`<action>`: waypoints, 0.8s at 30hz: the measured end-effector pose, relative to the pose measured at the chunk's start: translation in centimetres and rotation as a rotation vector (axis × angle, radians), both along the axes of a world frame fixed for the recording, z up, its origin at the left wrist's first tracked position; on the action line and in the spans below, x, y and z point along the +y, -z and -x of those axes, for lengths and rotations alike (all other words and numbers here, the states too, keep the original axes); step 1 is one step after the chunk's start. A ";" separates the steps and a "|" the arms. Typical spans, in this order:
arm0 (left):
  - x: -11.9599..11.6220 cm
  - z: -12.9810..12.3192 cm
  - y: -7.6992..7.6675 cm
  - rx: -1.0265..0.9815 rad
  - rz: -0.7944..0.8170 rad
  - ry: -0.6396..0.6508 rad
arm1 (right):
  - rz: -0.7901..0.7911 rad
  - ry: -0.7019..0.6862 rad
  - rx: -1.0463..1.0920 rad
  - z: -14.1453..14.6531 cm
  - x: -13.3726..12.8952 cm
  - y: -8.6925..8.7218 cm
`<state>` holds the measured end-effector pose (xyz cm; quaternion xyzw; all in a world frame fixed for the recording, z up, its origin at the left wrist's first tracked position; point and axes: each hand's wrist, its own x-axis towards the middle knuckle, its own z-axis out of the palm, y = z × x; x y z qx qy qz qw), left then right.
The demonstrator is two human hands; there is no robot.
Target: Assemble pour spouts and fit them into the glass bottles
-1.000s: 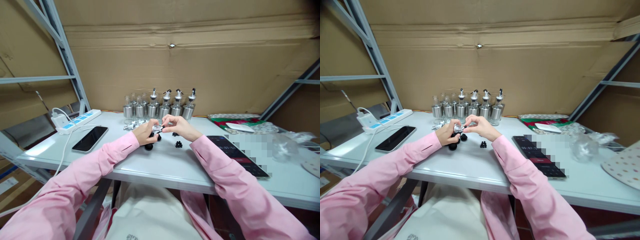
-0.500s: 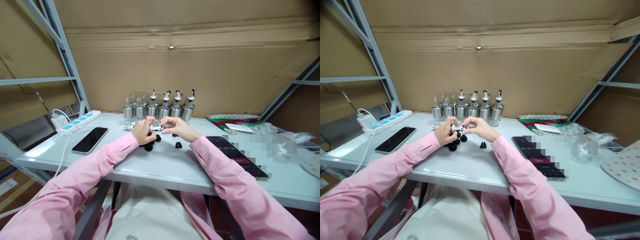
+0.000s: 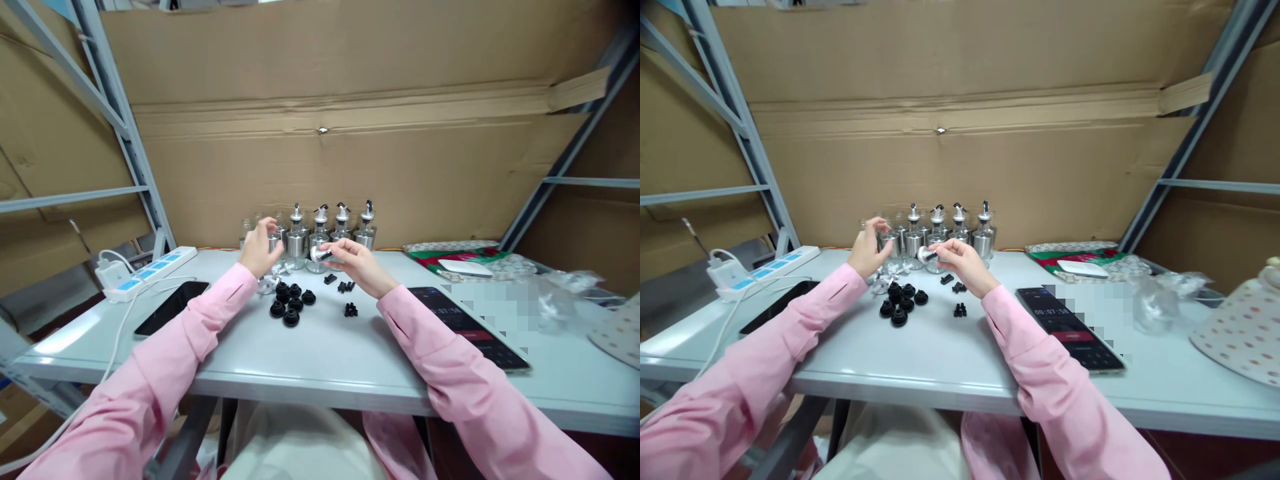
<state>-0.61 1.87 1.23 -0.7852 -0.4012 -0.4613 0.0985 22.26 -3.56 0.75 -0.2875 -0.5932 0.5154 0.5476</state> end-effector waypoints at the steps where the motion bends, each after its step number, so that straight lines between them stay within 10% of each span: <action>1: 0.9 0.2 -0.6 -0.009 0.036 -0.087 | 0.022 0.017 0.051 -0.1 0.1 0.0; 12: 5.5 -1.0 -2.1 0.318 0.127 -0.488 | 0.244 -0.037 0.282 0.9 -0.3 -0.2; 24: 2.9 -1.8 -4.4 -0.090 -0.136 -0.115 | 0.163 0.121 0.217 1.2 -0.4 -0.1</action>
